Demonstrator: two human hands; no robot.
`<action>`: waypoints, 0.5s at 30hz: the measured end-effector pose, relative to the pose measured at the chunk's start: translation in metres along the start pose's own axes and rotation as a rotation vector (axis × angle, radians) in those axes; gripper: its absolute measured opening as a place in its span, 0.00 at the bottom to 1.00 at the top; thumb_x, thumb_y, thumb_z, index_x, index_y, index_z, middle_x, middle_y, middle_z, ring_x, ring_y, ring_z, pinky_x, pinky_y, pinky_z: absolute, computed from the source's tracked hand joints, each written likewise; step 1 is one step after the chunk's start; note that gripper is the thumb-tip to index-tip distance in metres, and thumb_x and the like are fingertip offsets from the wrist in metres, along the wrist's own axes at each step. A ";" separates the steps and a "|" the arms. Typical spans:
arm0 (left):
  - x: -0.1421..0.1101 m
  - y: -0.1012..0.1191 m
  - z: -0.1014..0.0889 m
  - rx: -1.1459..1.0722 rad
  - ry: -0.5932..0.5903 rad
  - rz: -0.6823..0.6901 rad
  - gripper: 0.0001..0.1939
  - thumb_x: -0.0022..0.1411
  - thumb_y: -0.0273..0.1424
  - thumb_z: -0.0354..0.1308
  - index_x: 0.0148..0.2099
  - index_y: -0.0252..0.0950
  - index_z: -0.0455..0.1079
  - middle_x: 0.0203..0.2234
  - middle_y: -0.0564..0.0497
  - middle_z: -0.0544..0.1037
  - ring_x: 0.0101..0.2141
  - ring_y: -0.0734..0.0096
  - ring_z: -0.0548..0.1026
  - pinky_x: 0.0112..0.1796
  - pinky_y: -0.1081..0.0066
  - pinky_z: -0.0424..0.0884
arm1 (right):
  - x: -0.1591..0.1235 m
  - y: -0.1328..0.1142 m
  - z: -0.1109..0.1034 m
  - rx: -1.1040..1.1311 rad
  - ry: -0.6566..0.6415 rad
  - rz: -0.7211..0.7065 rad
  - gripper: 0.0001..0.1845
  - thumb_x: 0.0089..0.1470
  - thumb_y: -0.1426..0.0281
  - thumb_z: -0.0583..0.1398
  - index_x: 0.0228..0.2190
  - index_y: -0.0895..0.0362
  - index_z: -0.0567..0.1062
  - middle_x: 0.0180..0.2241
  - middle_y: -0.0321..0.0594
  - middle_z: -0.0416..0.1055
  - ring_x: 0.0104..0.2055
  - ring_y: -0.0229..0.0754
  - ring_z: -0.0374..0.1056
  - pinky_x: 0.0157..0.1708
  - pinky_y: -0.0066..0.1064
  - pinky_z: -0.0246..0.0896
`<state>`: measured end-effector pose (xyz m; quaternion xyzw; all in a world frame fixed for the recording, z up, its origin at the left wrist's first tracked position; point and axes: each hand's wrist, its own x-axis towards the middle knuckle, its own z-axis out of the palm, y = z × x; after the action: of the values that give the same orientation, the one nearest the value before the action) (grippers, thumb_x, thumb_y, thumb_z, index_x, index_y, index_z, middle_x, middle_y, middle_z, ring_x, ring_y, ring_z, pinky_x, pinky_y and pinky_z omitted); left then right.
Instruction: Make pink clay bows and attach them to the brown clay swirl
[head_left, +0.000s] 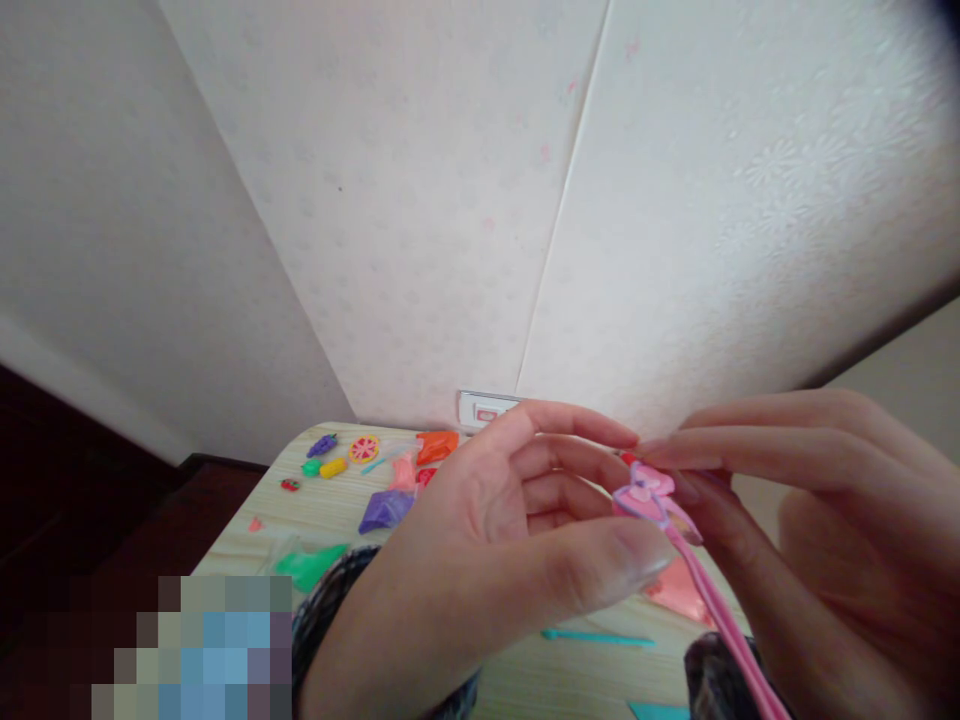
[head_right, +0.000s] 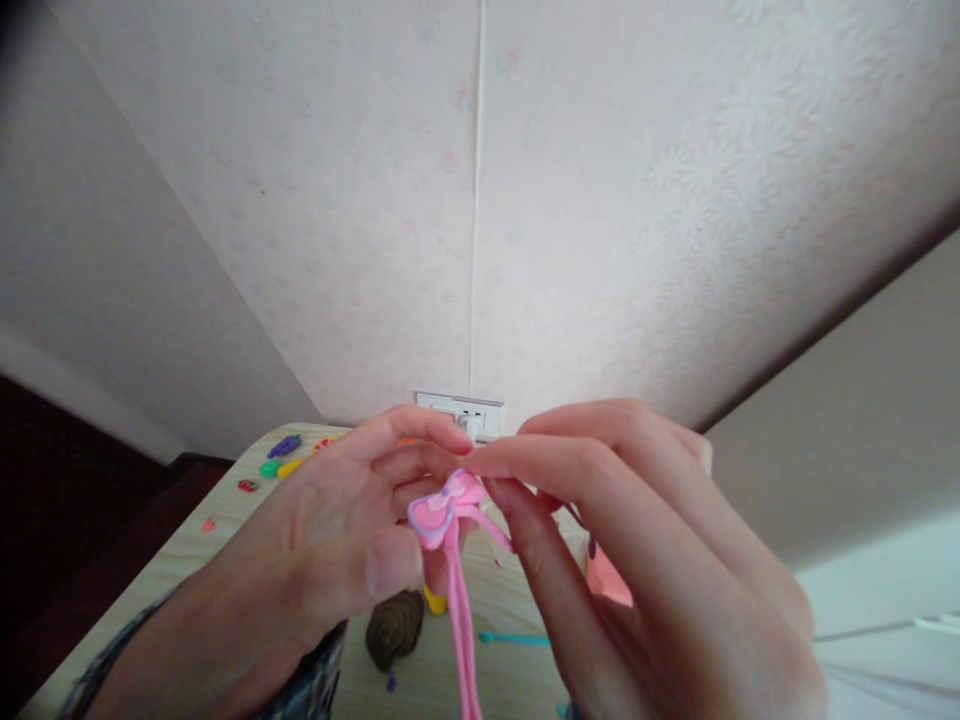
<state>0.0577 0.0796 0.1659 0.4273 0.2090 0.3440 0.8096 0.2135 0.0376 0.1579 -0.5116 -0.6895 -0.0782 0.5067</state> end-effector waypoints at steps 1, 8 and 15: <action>0.000 -0.001 -0.001 -0.001 -0.018 0.018 0.11 0.52 0.27 0.64 0.40 0.39 0.70 0.31 0.56 0.73 0.30 0.78 0.72 0.30 0.78 0.66 | 0.000 0.000 0.000 0.002 -0.005 0.014 0.10 0.51 0.75 0.61 0.32 0.46 0.74 0.32 0.29 0.71 0.34 0.34 0.67 0.30 0.30 0.61; 0.001 0.002 0.002 0.073 0.062 0.044 0.08 0.58 0.33 0.59 0.39 0.36 0.69 0.22 0.56 0.72 0.25 0.79 0.69 0.26 0.78 0.63 | 0.001 -0.006 0.000 -0.007 0.007 0.012 0.07 0.53 0.71 0.60 0.31 0.45 0.75 0.30 0.29 0.72 0.33 0.35 0.67 0.30 0.31 0.60; 0.002 0.004 0.004 0.180 0.147 0.075 0.06 0.55 0.25 0.60 0.37 0.35 0.69 0.26 0.55 0.74 0.28 0.77 0.71 0.32 0.75 0.68 | 0.002 -0.003 0.000 -0.009 0.007 -0.021 0.08 0.52 0.72 0.61 0.31 0.44 0.75 0.30 0.29 0.72 0.33 0.36 0.67 0.29 0.31 0.60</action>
<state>0.0608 0.0804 0.1713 0.4796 0.2817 0.3839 0.7370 0.2114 0.0368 0.1606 -0.5061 -0.6928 -0.0885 0.5061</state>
